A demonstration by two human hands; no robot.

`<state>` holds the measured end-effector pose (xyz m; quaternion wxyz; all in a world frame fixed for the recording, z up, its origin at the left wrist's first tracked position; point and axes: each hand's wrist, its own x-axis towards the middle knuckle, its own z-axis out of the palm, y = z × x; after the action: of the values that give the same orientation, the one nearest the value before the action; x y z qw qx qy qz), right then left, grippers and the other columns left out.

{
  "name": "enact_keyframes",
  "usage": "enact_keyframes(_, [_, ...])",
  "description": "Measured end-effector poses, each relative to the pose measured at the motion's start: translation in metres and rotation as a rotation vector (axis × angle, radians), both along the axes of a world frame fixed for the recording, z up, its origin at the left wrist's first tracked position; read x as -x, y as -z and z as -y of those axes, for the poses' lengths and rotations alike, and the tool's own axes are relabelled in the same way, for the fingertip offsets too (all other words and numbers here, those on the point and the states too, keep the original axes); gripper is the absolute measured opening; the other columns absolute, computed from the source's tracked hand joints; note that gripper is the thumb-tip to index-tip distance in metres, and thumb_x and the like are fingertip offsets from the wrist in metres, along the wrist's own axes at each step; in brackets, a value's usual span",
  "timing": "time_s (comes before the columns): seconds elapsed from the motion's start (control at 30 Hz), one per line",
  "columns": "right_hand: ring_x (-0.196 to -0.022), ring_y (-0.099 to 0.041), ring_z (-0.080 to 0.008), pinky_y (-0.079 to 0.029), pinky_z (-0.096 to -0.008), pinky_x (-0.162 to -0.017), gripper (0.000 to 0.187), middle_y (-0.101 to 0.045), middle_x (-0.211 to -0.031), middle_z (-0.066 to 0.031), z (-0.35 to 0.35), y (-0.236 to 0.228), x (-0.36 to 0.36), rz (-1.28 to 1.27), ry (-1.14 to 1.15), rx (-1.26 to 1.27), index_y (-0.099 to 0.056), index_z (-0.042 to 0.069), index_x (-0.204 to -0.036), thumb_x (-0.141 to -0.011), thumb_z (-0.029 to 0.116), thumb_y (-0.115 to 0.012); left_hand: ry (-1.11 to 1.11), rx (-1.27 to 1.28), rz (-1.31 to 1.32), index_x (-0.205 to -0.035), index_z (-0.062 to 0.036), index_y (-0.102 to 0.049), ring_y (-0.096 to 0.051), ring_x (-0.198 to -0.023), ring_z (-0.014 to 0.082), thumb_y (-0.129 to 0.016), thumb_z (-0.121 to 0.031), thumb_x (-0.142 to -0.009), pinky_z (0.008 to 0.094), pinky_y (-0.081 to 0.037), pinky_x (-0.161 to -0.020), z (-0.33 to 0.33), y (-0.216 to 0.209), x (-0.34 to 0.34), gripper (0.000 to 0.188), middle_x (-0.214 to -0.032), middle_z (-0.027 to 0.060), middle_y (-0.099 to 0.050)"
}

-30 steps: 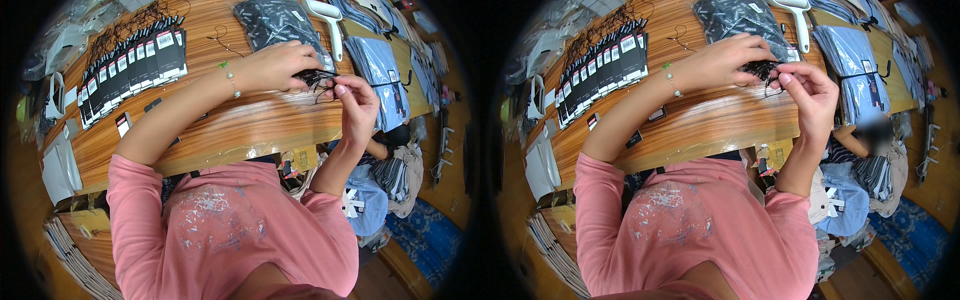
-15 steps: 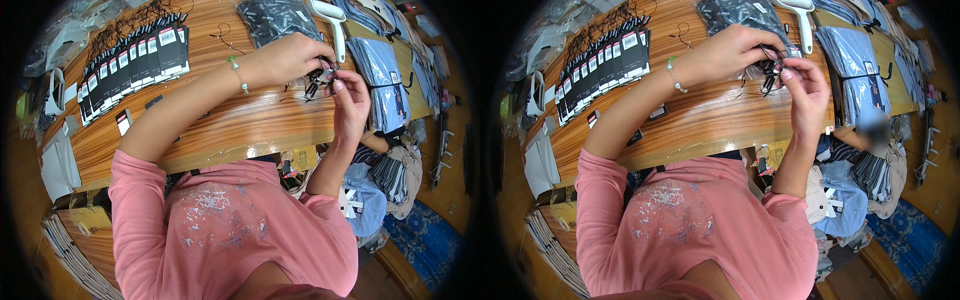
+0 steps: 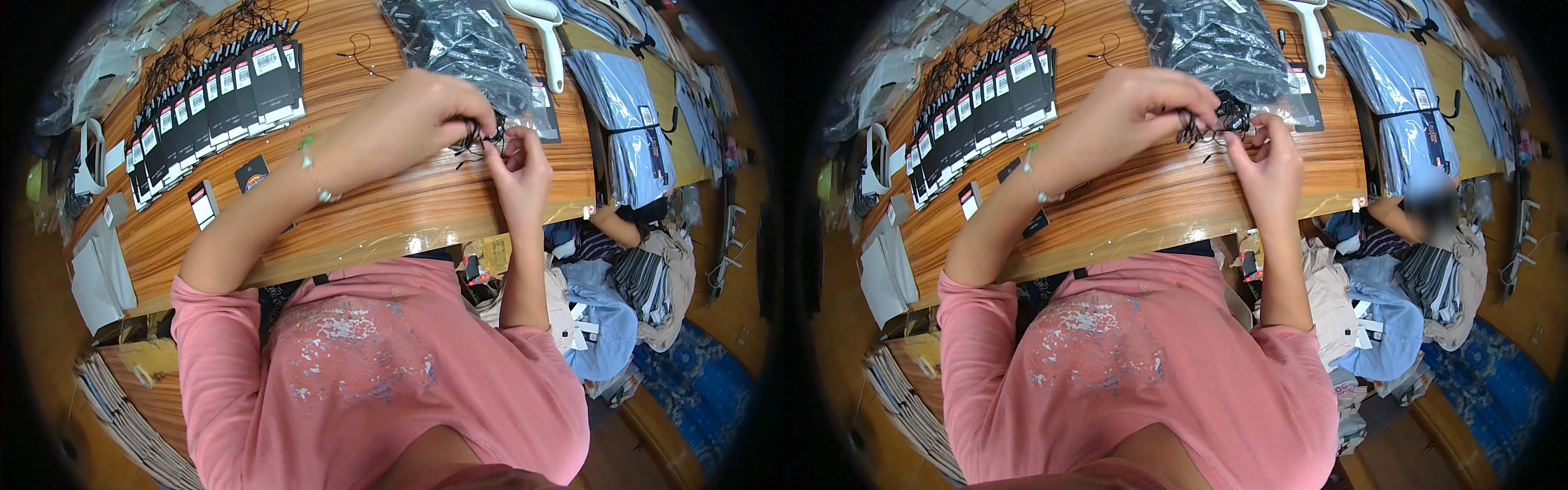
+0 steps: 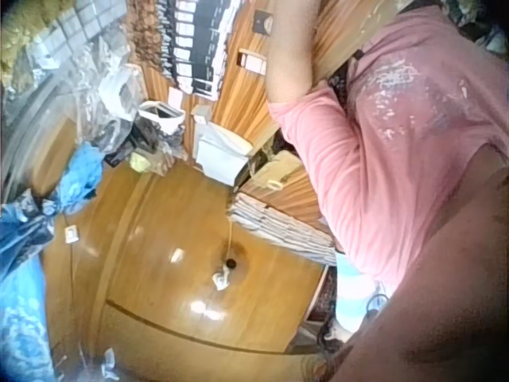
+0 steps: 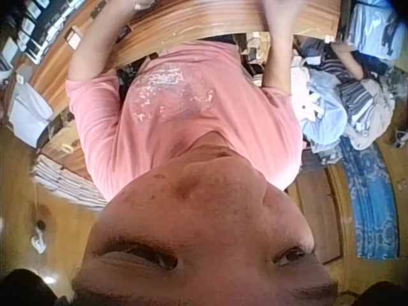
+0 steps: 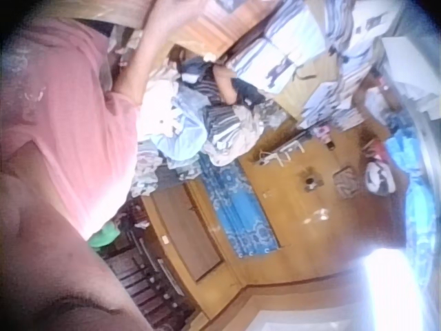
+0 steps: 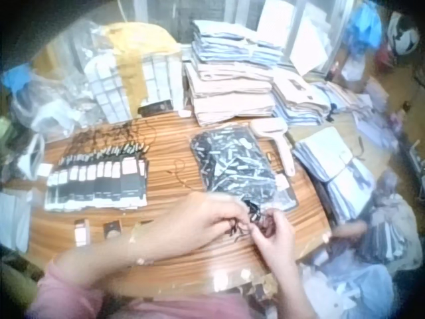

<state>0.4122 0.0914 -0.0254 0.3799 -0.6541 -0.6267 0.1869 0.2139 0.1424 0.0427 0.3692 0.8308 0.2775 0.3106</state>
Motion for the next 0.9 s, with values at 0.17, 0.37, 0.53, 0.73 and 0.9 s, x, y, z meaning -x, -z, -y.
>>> enact_keyframes(0.17, [-0.055, -0.056, -0.0181, -0.042, -0.0307, -0.050, 0.029, -0.058, -0.063, -0.0050, -0.008, 0.015, 0.002, 0.149, 0.026, 0.028, -0.058, 0.007, -0.093, -0.071, 0.019, -0.070, 0.070, -0.018, -0.030, -0.086, -0.0013, -0.061, -0.060, -0.088, 0.0274, -0.057, 0.001, -0.073, 0.0335, -0.048, -0.078, 0.029, 0.006, 0.004, 0.014, -0.095, 0.0110, -0.062])
enact_keyframes(0.37, [-0.057, -0.048, -0.0047, -0.039, -0.0204, -0.051, 0.017, -0.054, -0.063, 0.0015, -0.001, 0.010, 0.001, -0.407, -0.130, 0.220, -0.056, -0.001, -0.090, -0.077, 0.006, -0.065, 0.119, 0.111, -0.176, -0.088, -0.0011, -0.062, -0.059, -0.084, 0.0296, -0.056, -0.005, -0.076, 0.0349, -0.047, -0.078, 0.041, 0.018, 0.013, 0.014, -0.089, 0.0123, -0.063])
enact_keyframes(0.53, [-0.055, -0.043, -0.0021, -0.035, -0.0191, -0.048, 0.010, -0.052, -0.062, 0.0036, 0.020, 0.002, 0.014, -0.620, -0.220, 0.331, -0.056, 0.000, -0.085, -0.080, 0.004, -0.062, -0.042, 0.142, -0.307, -0.086, -0.0003, -0.060, -0.061, -0.074, 0.0276, -0.056, -0.016, -0.082, 0.0336, -0.048, -0.068, 0.029, 0.021, 0.012, 0.017, -0.078, 0.0131, -0.063])
enact_keyframes(0.73, [-0.047, -0.050, -0.0155, -0.038, -0.0282, -0.046, 0.013, -0.053, -0.058, -0.0063, 0.035, 0.001, 0.038, -0.051, -0.265, 0.145, -0.055, 0.003, -0.081, -0.076, 0.010, -0.065, -0.218, 0.153, -0.171, -0.087, 0.0006, -0.051, -0.061, -0.065, 0.0274, -0.066, -0.029, -0.077, 0.0350, -0.047, -0.058, 0.005, 0.043, -0.013, 0.035, -0.072, 0.0167, -0.060])
enact_keyframes(0.9, [-0.057, -0.056, -0.0269, -0.042, -0.0369, -0.055, 0.017, -0.055, -0.061, -0.0090, 0.040, -0.001, 0.046, 0.206, -0.360, 0.011, -0.056, 0.004, -0.080, -0.073, 0.014, -0.067, -0.225, -0.018, -0.233, -0.095, -0.0034, -0.045, -0.059, -0.068, 0.0314, -0.066, -0.023, -0.075, 0.0378, -0.046, -0.059, 0.000, 0.061, -0.022, 0.035, -0.073, 0.0160, -0.059])
